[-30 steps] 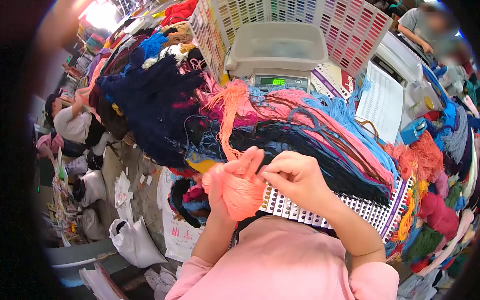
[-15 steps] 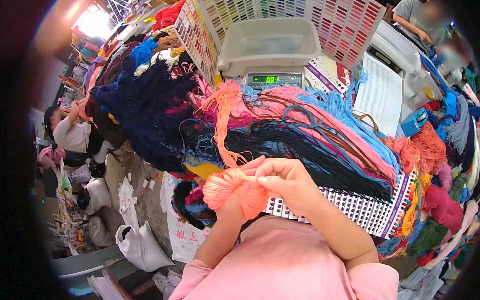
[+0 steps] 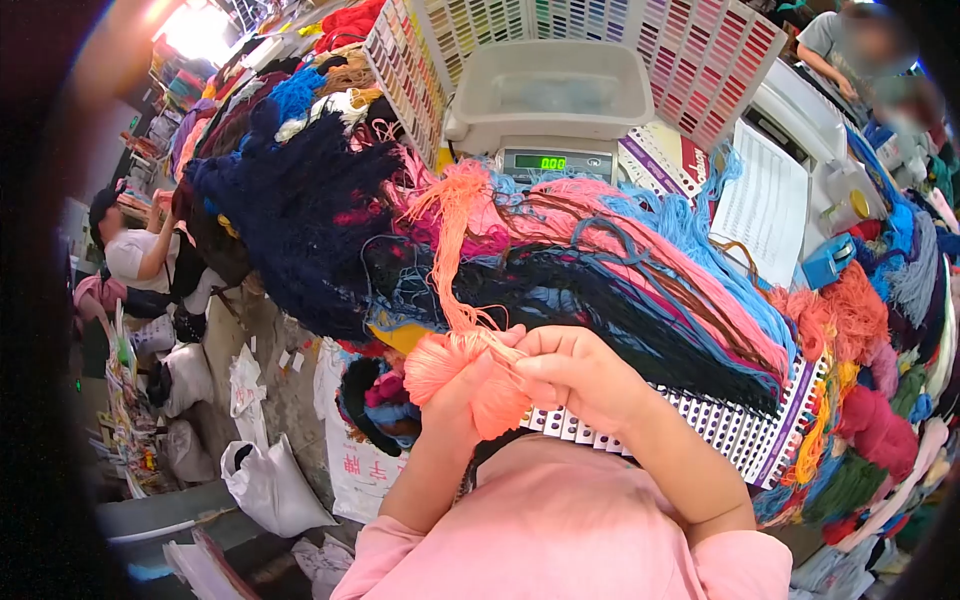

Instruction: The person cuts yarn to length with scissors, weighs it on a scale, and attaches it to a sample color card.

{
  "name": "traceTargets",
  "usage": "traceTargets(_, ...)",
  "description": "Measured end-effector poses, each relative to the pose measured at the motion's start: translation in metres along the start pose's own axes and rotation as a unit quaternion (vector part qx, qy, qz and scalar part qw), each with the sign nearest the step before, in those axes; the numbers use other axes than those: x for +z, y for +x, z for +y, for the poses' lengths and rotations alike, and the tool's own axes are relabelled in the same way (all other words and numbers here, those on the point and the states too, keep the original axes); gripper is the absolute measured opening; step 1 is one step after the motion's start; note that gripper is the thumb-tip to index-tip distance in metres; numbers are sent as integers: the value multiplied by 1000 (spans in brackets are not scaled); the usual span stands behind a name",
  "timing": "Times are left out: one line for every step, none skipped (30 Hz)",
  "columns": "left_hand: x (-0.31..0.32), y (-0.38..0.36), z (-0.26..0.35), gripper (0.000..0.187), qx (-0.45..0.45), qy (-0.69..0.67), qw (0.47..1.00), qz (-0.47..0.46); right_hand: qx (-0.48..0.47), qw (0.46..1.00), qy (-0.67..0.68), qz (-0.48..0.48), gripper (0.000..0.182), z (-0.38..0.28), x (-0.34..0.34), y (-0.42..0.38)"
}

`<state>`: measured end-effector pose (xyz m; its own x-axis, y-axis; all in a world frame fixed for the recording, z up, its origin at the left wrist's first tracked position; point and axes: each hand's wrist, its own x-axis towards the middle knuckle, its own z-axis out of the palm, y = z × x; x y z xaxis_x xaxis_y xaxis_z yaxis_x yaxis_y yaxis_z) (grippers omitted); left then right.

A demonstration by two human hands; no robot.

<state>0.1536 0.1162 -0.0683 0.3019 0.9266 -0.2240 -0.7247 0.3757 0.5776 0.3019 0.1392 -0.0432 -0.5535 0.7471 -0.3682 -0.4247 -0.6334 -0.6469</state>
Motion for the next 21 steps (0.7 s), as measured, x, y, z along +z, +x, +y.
traceTargets(-1, 1, 2, 30, -16, -4, 1000, -4, 2, 999, -48, -5, 6, -2, 1, -1)
traceTargets(-3, 3, 3, 28, -31, -7, 999, -7, 5, 995, -96, -11, 6, -4, 1, -1)
traceTargets(-4, 3, 4, 27, -27, 16, 1000, -4, -4, 993, -117, 2, 6, -5, 1, -1)
traceTargets(-6, 3, 5, 25, -23, 38, 999, 0, -12, 990, -138, 15, 7, -8, -1, -1)
traceTargets(-8, 3, 5, 24, -17, 60, 998, 4, -20, 987, -159, 27, 7, -9, -1, -1)
traceTargets(-12, 5, 8, 21, -54, 26, 998, -4, -23, 992, -127, 14, 7, -11, 0, 1)
traceTargets(-17, 6, 11, 19, -90, -10, 996, -14, -25, 995, -96, 1, 8, -13, 1, 2)
traceTargets(-21, 6, 15, 17, -125, -46, 991, -23, -26, 998, -64, -12, 8, -15, 2, 4)
traceTargets(-23, 2, 18, 14, -83, -82, 993, -34, -10, 999, -40, -34, 11, -15, 2, 5)
traceTargets(-25, -5, 22, 13, -39, -119, 991, -43, 29, 998, -8, -61, 11, -14, 5, 5)
traceTargets(-30, -13, 25, 12, 6, -154, 987, -52, 69, 993, 25, -87, 12, -14, 8, 4)
traceTargets(-66, -17, 16, 13, 20, -244, 963, -112, 110, 986, 59, -112, 12, -14, 10, 4)
traceTargets(-91, -23, 24, 14, 42, -314, 936, -156, 133, 980, 65, -134, 15, -15, 7, 3)
traceTargets(-116, -29, 32, 16, 58, -382, 900, -203, 112, 989, -66, -73, 14, -25, 9, 0)
traceTargets(-125, -36, 54, 17, 80, -434, 866, -235, 72, 990, -118, -16, 13, -34, 0, 2)
traceTargets(-135, -55, 66, 25, 134, -467, 853, -192, 29, 984, -172, 41, 12, -47, -14, 5)
traceTargets(-158, -71, 75, 26, 219, -473, 834, -183, -14, 981, -151, 118, 10, -62, -35, 8)
traceTargets(-170, -88, 91, 25, 234, -463, 841, -155, -59, 971, -129, 192, 8, -81, -62, 11)
traceTargets(-208, -113, 99, 23, 247, -452, 848, -124, -80, 964, -116, 226, 8, -100, -94, 14)
traceTargets(-265, -148, 99, 21, 347, -295, 890, -6, -101, 955, -102, 258, 7, -123, -128, 16)
traceTargets(-321, -182, 98, 20, 403, -129, 894, 146, -141, 954, -94, 246, 8, -146, -162, 15)
